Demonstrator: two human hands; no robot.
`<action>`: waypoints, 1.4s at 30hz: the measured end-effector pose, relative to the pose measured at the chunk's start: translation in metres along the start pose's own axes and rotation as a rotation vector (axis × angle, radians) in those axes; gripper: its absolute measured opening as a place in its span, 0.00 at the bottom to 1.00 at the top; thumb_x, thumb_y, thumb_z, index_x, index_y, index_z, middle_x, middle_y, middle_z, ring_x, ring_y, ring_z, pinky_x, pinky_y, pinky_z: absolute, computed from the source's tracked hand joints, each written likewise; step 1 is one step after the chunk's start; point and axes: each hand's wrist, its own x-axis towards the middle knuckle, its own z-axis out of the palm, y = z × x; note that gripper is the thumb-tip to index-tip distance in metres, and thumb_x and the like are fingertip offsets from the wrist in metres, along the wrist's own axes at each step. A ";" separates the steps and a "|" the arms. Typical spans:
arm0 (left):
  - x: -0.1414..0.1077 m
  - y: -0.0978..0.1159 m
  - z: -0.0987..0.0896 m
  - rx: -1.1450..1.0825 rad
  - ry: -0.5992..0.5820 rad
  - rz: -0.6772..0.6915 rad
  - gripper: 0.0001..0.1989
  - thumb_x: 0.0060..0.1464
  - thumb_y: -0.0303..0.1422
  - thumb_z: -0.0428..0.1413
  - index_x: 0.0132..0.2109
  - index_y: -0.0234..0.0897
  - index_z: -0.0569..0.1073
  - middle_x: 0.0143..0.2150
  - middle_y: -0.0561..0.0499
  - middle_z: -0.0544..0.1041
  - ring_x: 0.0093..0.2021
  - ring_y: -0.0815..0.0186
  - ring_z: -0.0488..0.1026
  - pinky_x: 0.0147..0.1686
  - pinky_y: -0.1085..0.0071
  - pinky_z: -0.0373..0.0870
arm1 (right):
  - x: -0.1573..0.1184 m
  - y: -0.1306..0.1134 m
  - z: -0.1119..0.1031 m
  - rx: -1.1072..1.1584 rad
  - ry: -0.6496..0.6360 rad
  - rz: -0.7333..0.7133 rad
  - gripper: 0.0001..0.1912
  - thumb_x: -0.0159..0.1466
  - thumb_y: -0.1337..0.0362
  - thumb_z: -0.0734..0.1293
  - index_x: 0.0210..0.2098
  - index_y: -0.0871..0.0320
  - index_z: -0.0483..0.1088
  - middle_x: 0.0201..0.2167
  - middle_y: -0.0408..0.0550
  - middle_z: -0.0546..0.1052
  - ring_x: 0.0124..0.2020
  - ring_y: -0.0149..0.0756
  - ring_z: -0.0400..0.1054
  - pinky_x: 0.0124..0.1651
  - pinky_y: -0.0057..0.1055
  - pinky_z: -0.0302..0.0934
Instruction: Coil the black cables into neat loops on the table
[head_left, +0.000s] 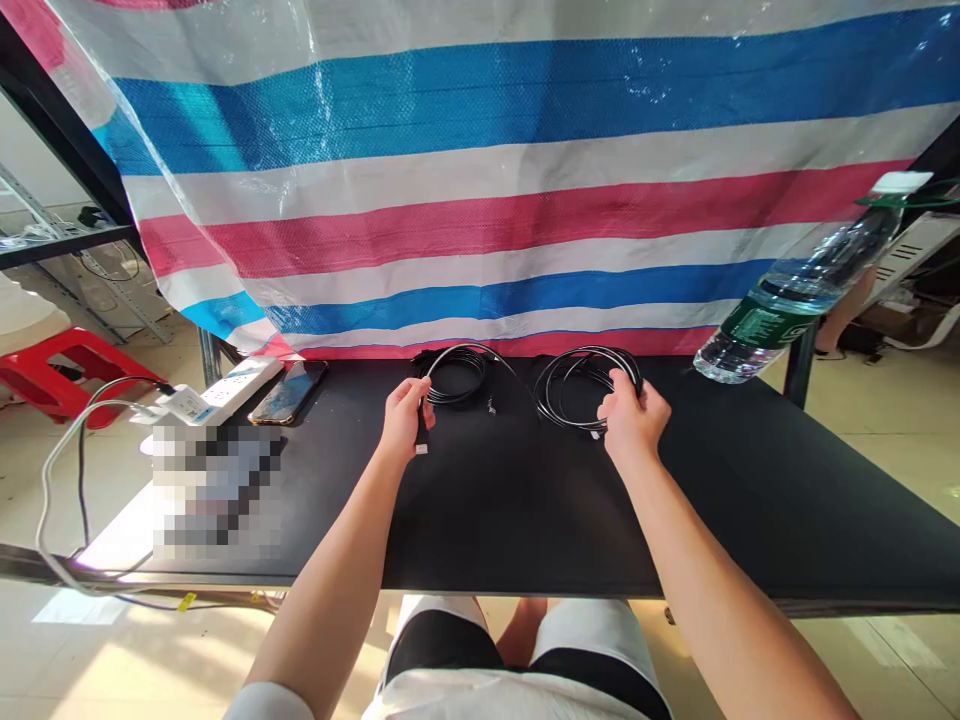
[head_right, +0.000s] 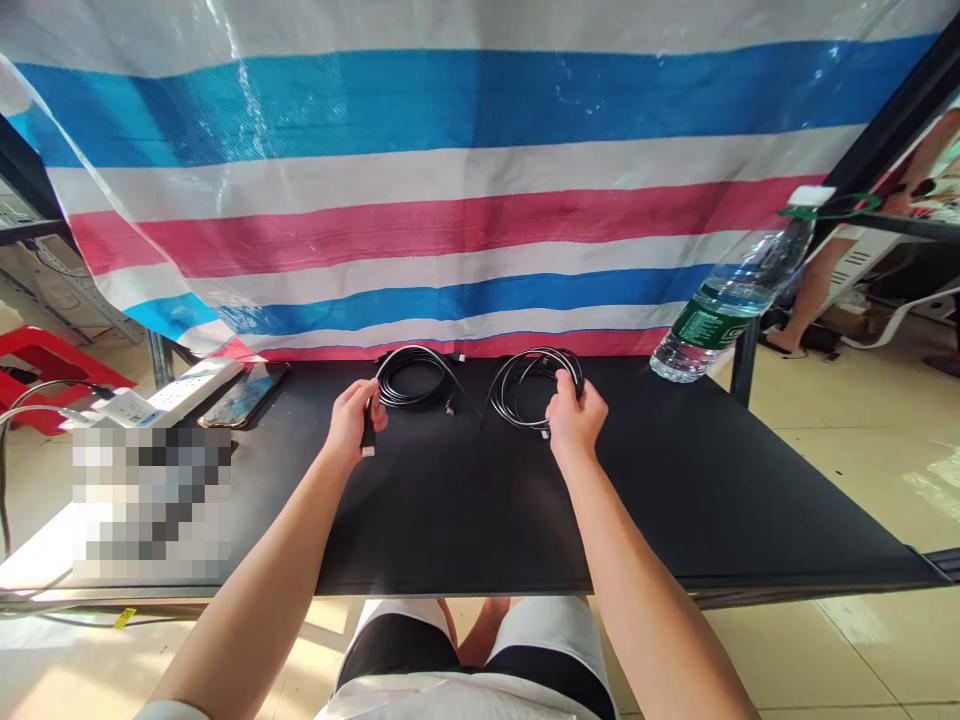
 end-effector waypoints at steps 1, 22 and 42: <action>-0.001 -0.001 0.000 0.039 -0.034 -0.020 0.14 0.39 0.41 0.61 0.22 0.39 0.65 0.10 0.62 0.57 0.11 0.75 0.54 0.13 0.77 0.51 | 0.001 -0.002 0.000 0.054 0.015 0.031 0.21 0.53 0.44 0.68 0.23 0.53 0.58 0.09 0.29 0.51 0.10 0.24 0.46 0.13 0.24 0.41; -0.016 -0.022 0.027 0.508 0.001 0.086 0.17 0.52 0.43 0.55 0.23 0.40 0.59 0.11 0.62 0.58 0.13 0.73 0.58 0.17 0.76 0.53 | -0.032 -0.011 0.008 -0.028 -0.689 0.066 0.25 0.51 0.47 0.70 0.19 0.52 0.51 0.11 0.32 0.53 0.13 0.24 0.46 0.18 0.27 0.45; -0.014 -0.032 0.025 0.635 0.036 0.205 0.23 0.51 0.44 0.54 0.16 0.39 0.56 0.15 0.58 0.55 0.18 0.73 0.53 0.21 0.73 0.48 | -0.034 0.000 0.016 -0.450 -0.740 -0.091 0.27 0.55 0.36 0.61 0.21 0.53 0.61 0.17 0.43 0.70 0.18 0.34 0.64 0.22 0.31 0.60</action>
